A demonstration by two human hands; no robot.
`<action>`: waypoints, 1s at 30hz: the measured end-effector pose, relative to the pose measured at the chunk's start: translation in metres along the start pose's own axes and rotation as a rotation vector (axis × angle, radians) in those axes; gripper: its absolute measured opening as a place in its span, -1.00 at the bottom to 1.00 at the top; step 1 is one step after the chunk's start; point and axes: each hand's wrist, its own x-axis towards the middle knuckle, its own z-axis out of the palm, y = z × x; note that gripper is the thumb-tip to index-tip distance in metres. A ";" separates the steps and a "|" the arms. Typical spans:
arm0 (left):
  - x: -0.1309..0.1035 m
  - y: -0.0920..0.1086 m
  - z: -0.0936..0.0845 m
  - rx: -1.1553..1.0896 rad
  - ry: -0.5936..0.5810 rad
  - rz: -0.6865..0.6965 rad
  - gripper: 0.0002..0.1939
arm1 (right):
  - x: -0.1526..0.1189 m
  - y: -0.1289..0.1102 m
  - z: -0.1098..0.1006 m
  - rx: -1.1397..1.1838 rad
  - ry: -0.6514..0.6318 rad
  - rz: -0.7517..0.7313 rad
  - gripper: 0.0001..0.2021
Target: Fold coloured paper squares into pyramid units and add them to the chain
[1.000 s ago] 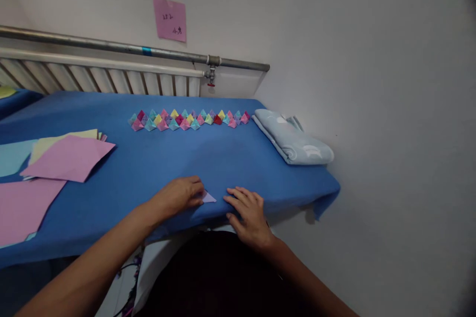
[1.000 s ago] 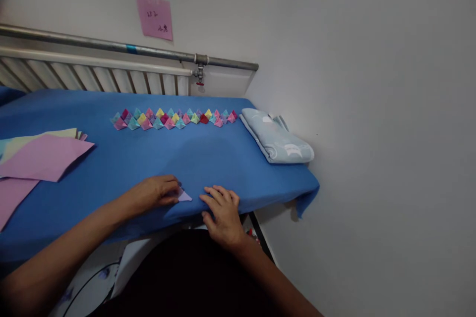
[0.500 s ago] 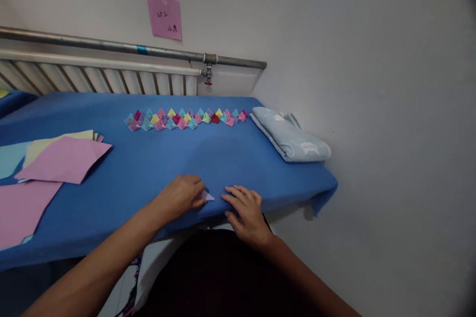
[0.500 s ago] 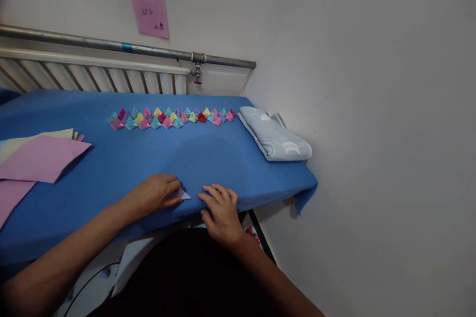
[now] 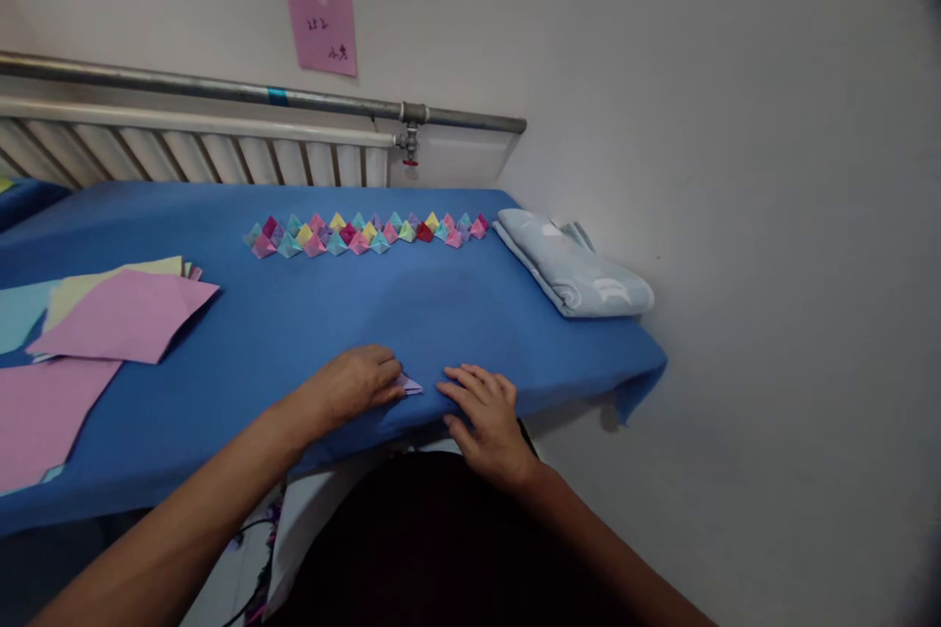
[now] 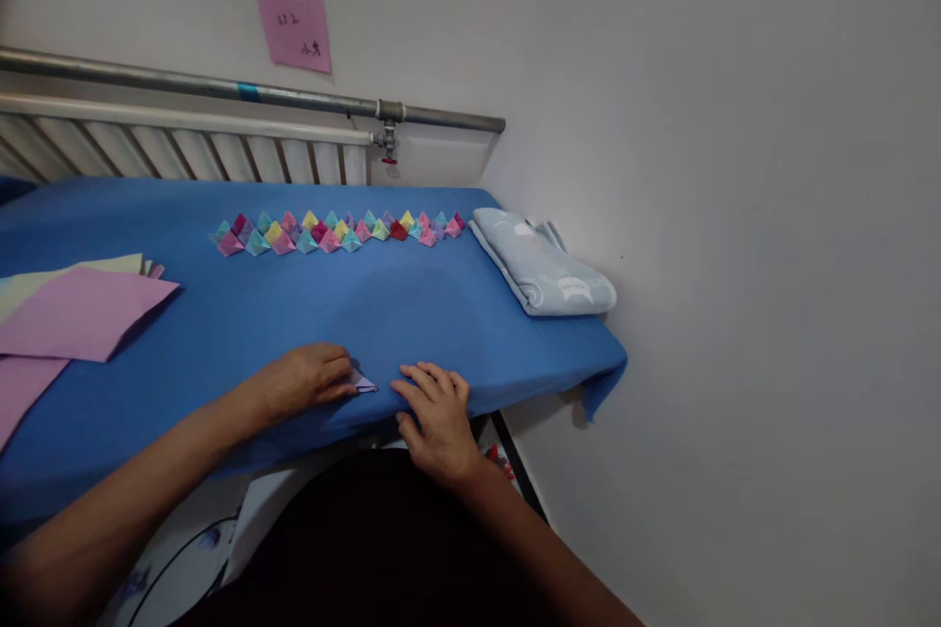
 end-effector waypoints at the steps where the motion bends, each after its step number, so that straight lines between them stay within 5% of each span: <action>1: -0.001 0.000 0.000 -0.002 0.002 0.002 -0.76 | 0.000 0.000 0.000 0.003 0.001 0.001 -0.65; 5: -0.004 0.015 -0.003 0.038 0.033 -0.050 -0.82 | 0.000 -0.001 0.000 -0.014 -0.005 0.002 -0.65; 10: -0.001 0.046 -0.003 0.076 0.085 -0.306 -0.88 | 0.000 0.000 0.000 -0.022 -0.017 0.004 -0.64; 15: -0.003 0.039 -0.008 0.010 0.142 -0.524 -0.81 | 0.002 -0.004 -0.005 0.038 0.015 0.017 -0.67; 19: -0.010 0.026 -0.021 -0.251 0.291 -0.676 -0.81 | 0.016 -0.025 -0.015 0.254 0.091 0.024 -0.77; 25: -0.012 0.042 -0.020 -0.813 0.523 -0.716 -0.77 | 0.045 -0.061 -0.023 0.452 0.151 -0.022 -0.91; 30: -0.010 0.053 -0.016 -0.853 0.602 -0.745 -0.80 | 0.059 -0.064 -0.017 0.398 0.135 0.027 -0.80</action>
